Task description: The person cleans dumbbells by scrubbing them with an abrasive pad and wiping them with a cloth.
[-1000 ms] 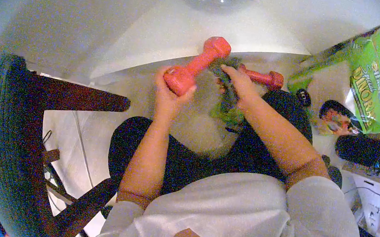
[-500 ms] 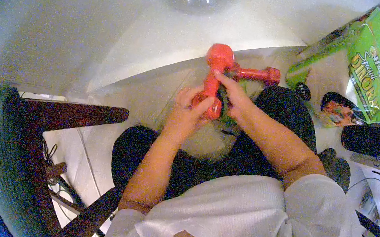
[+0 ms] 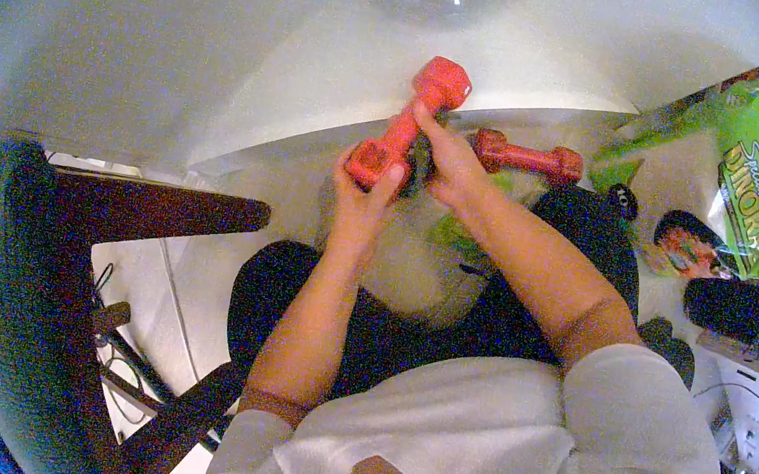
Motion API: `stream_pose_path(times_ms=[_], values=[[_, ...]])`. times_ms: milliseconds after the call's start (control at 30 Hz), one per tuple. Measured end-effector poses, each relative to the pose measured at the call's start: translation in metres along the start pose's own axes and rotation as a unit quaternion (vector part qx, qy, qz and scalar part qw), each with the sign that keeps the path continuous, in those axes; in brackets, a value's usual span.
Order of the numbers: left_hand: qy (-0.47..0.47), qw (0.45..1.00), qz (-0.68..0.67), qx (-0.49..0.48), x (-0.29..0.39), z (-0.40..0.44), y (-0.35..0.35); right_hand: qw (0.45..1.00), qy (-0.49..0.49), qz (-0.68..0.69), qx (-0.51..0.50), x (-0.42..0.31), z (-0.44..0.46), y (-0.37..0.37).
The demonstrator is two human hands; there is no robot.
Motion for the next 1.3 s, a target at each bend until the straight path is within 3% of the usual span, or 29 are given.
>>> stream_pose_path(times_ms=[100, 133, 167, 200, 300, 400, 500, 533, 633, 733, 933, 1033, 1067, 1167, 1200, 1300], values=[[0.017, 0.999, -0.035, 0.021, -0.002, 0.006, -0.003, 0.995, 0.005, -0.097, 0.0, -0.003, -0.01, -0.003], [0.006, 0.999, -0.04, 0.035, -0.004, 0.009, -0.003, 0.957, -0.033, -0.288, -0.015, -0.01, -0.007, -0.011], [-0.005, 0.998, -0.046, 0.049, -0.006, 0.012, -0.004, 0.881, -0.071, -0.467, -0.029, -0.021, -0.002, -0.026], [-0.016, 0.997, -0.051, 0.063, -0.007, 0.013, -0.006, 0.771, -0.105, -0.626, -0.043, -0.028, -0.001, -0.039], [-0.065, 0.992, -0.09, 0.052, -0.005, 0.01, -0.005, 0.612, -0.324, -0.717, -0.084, -0.068, -0.038, -0.03], [-0.03, 0.994, -0.087, 0.052, -0.009, 0.012, -0.004, 0.791, -0.241, -0.561, 0.023, -0.097, -0.039, -0.022], [-0.016, 0.996, -0.076, 0.034, 0.0, 0.004, -0.002, 0.633, -0.514, -0.579, -0.001, -0.103, -0.042, 0.015], [-0.004, 0.998, -0.058, 0.033, 0.002, 0.003, -0.002, 0.547, -0.548, -0.631, -0.047, -0.099, -0.048, 0.034], [0.03, 0.998, -0.036, 0.031, 0.003, 0.003, -0.002, 0.438, -0.555, -0.705, -0.041, -0.074, -0.024, 0.038], [0.052, 0.996, -0.058, 0.049, -0.011, 0.01, -0.002, 0.425, -0.557, -0.714, -0.004, -0.053, -0.032, 0.034], [-0.001, 0.991, -0.108, 0.077, -0.014, 0.007, -0.002, 0.509, -0.538, -0.669, -0.066, -0.021, -0.053, 0.032], [-0.042, 0.989, -0.126, 0.061, -0.015, 0.008, -0.006, 0.584, -0.386, -0.696, -0.162, -0.039, -0.047, 0.04], [-0.042, 0.991, -0.114, 0.051, -0.018, 0.011, -0.006, 0.572, -0.44, -0.666, -0.188, -0.053, -0.046, 0.046], [-0.011, 0.994, -0.091, 0.055, -0.015, 0.01, -0.004, 0.51, -0.507, -0.694, -0.042, -0.083, -0.03, 0.054], [0.005, 0.995, -0.083, 0.06, -0.012, 0.008, -0.004, 0.418, -0.469, -0.776, -0.046, -0.072, -0.014, 0.044], [0.027, 0.994, -0.066, 0.082, -0.005, 0.005, -0.006, 0.481, -0.451, -0.752, -0.035, -0.042, -0.026, 0.039]])
Point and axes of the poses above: each hand's wrist, its own z-axis towards the middle knuckle, its own y-axis out of the palm, x = y × z, the point moved 4 cm from there along z, towards the middle knuckle, and after that the axes turned 13 degrees about x, right-handed, at the moved point
